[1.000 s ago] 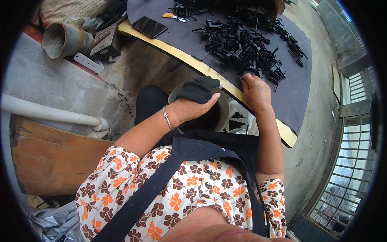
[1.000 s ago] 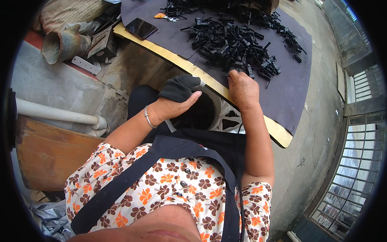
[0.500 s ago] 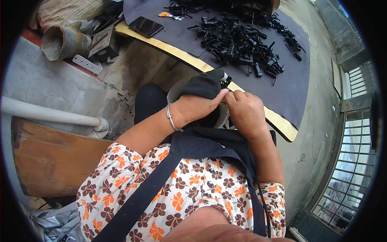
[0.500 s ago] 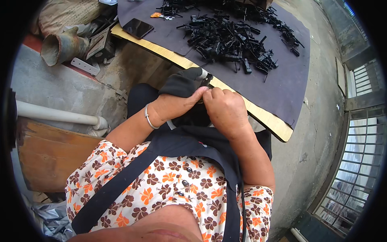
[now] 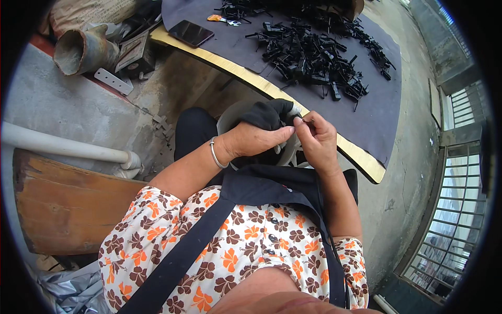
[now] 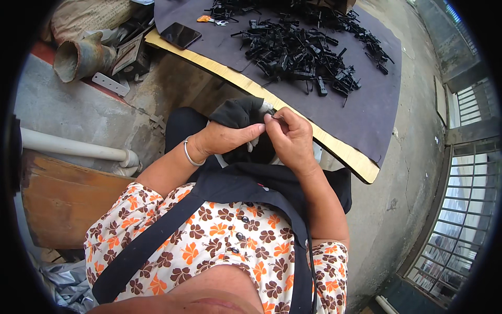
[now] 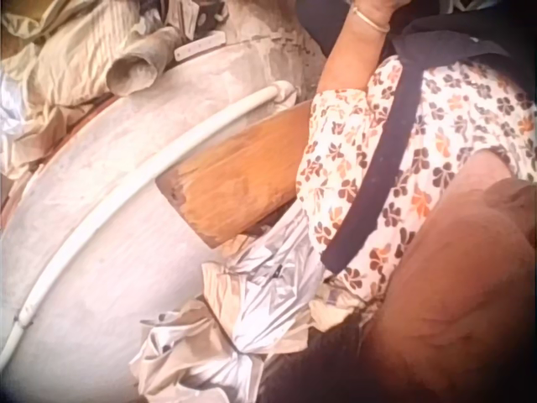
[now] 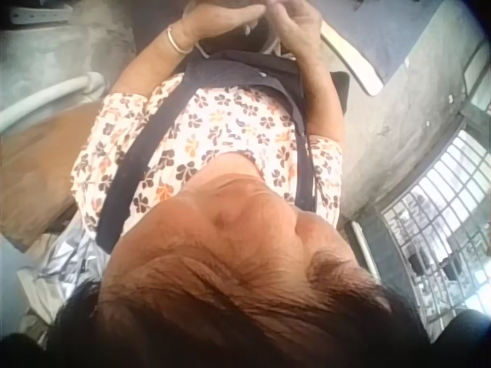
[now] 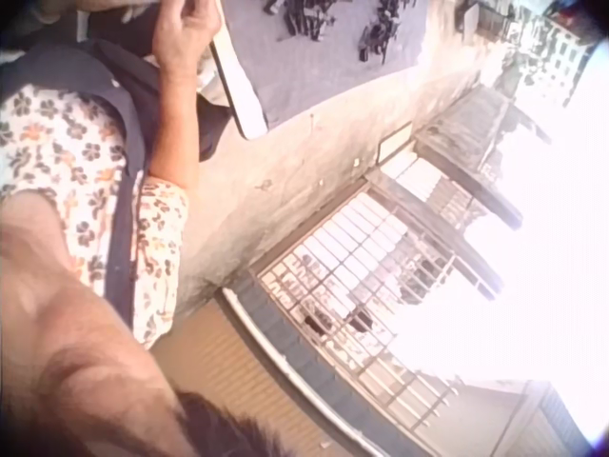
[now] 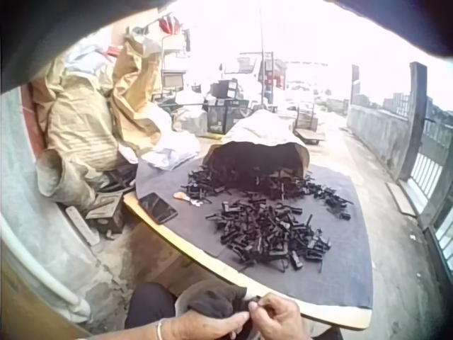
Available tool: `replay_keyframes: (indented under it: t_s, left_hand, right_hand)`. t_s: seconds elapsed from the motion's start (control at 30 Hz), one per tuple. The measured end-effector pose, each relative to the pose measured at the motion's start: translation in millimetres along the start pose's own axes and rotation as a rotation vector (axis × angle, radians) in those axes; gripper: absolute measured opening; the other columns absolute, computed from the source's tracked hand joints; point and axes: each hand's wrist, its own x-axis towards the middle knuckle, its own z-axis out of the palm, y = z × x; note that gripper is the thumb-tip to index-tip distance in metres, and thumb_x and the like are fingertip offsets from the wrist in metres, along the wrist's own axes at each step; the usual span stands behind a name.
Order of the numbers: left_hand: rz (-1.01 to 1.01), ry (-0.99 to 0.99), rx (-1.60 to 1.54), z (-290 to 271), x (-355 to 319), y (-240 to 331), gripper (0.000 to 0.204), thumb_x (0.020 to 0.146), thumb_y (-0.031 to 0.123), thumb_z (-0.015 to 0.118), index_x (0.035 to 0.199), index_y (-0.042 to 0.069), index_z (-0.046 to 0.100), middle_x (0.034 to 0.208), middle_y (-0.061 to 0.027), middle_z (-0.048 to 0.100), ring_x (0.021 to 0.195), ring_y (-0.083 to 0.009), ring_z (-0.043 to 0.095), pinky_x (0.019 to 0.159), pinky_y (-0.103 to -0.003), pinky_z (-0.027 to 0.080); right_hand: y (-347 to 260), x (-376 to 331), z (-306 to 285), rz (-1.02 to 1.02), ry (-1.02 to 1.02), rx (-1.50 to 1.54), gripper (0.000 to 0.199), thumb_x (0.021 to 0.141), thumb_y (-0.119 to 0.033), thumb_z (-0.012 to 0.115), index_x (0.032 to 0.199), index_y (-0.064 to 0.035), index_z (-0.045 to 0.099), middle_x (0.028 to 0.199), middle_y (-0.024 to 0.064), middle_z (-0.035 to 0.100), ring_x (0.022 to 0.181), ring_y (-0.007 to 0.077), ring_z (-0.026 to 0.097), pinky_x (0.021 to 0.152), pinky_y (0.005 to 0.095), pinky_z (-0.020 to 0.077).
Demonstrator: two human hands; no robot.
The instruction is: Manually assembling small black plastic components by hand at a workstation.
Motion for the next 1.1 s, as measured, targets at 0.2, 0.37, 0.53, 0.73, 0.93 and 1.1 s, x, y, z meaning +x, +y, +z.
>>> replay_keyframes:
  t_s: [0.2,0.37,0.53,0.73,0.93,1.1]
  left_hand:
    - [-0.098,0.061,0.162,-3,-3,-6,0.020,0.087,0.008,0.056,0.104,-0.002,0.058,0.082,-0.0024,0.062,0.066,-0.0041,0.053,0.058,-0.021,0.046]
    - [0.325,0.202,0.527,3,-2,-13,0.019,0.083,0.007,0.058,0.100,-0.001,0.059,0.086,-0.0125,0.064,0.078,-0.0198,0.061,0.071,-0.031,0.048]
    - [0.422,0.154,0.775,4,-3,-8,0.018,0.081,0.007,0.059,0.097,-0.002,0.058,0.090,-0.0149,0.063,0.081,-0.0266,0.060,0.075,-0.034,0.047]
    - [0.162,0.211,0.318,-9,2,-11,0.019,0.087,0.012,0.058,0.100,-0.002,0.055,0.084,-0.0067,0.060,0.074,-0.0144,0.055,0.069,-0.028,0.045]
    - [-0.218,0.177,-0.167,-9,-1,-1,0.027,0.092,0.012,0.050,0.115,-0.003,0.049,0.085,-0.0038,0.059,0.072,-0.0073,0.052,0.066,-0.022,0.044]
    - [0.256,0.050,0.321,-4,3,-9,0.027,0.087,0.008,0.050,0.111,-0.002,0.053,0.087,-0.0077,0.061,0.068,-0.0107,0.054,0.062,-0.026,0.046]
  right_hand:
    - [-10,1,1,-0.164,-0.046,-0.066,0.022,0.090,-0.018,0.057,0.079,0.0003,0.055,0.059,0.0043,0.049,0.054,0.0128,0.042,0.051,0.0291,0.0378]
    - [-10,1,2,-0.026,-0.141,-0.301,0.024,0.093,-0.020,0.052,0.081,0.0016,0.055,0.061,0.0143,0.053,0.053,0.0215,0.044,0.054,0.0335,0.0405]
    - [10,1,6,0.055,-0.183,-0.079,0.028,0.096,-0.019,0.047,0.078,0.0008,0.055,0.068,-0.0009,0.052,0.063,0.0078,0.043,0.058,0.0248,0.0390]
    - [3,2,0,-0.090,-0.090,-0.008,0.020,0.093,-0.018,0.053,0.092,0.0011,0.059,0.072,-0.0028,0.052,0.063,0.0049,0.042,0.058,0.0193,0.0382]
    - [2,1,-12,-0.174,-0.112,-0.244,0.012,0.082,-0.008,0.063,0.090,0.0003,0.065,0.074,0.0117,0.064,0.064,0.0159,0.059,0.061,0.0273,0.0471]
    - [-3,6,-8,-0.206,-0.089,-0.142,0.007,0.083,-0.005,0.064,0.085,0.0014,0.063,0.067,0.0029,0.057,0.061,0.0077,0.051,0.056,0.0234,0.0422]
